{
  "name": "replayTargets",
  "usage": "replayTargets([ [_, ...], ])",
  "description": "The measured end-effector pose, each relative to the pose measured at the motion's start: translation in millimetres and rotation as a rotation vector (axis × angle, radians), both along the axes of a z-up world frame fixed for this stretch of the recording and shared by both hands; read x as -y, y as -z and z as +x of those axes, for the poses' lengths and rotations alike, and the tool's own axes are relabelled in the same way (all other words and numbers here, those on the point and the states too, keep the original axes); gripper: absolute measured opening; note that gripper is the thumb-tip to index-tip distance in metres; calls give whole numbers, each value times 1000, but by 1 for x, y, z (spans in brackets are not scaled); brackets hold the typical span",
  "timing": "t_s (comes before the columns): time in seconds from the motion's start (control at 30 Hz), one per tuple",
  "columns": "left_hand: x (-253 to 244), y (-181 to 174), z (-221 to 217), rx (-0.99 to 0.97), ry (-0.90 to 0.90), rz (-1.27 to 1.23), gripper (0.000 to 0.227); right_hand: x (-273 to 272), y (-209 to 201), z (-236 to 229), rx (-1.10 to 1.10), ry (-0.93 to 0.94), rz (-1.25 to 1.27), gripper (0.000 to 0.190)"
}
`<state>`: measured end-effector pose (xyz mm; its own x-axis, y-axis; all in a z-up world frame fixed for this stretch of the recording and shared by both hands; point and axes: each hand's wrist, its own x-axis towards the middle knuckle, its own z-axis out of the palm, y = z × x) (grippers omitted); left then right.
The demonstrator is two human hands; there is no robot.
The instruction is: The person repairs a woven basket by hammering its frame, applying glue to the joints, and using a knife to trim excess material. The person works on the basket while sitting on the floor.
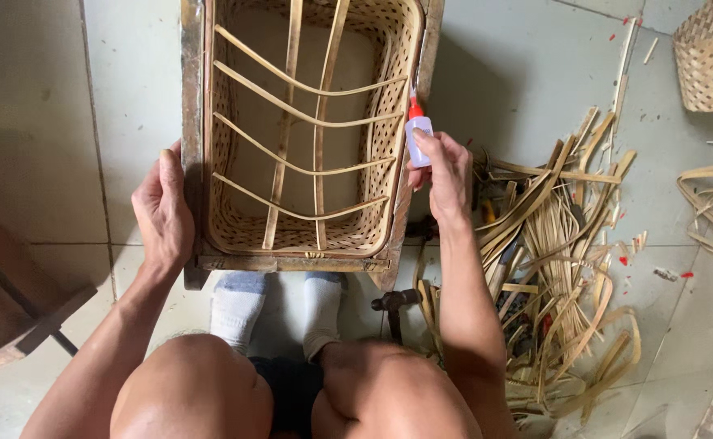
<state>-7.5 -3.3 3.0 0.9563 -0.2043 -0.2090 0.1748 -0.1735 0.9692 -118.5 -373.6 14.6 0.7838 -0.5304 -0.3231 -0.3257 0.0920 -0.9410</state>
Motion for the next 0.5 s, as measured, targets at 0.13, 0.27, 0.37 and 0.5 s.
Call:
replayTargets([
  [0.13,1,-2,0,-2,-3,1,61,-1,1,0,-35,31,-7,38],
  [0.27,2,-4,0,-1,6,-44,60,-12,-1,-16,-32,6,-115,37],
  [0.37,1,-4,1,-22,-1,51,61,-26,0,-39,16,22,-65,38],
  [0.5,1,-3,1,-3,18,-44,63,-35,9,-61,12,34,-18,39],
])
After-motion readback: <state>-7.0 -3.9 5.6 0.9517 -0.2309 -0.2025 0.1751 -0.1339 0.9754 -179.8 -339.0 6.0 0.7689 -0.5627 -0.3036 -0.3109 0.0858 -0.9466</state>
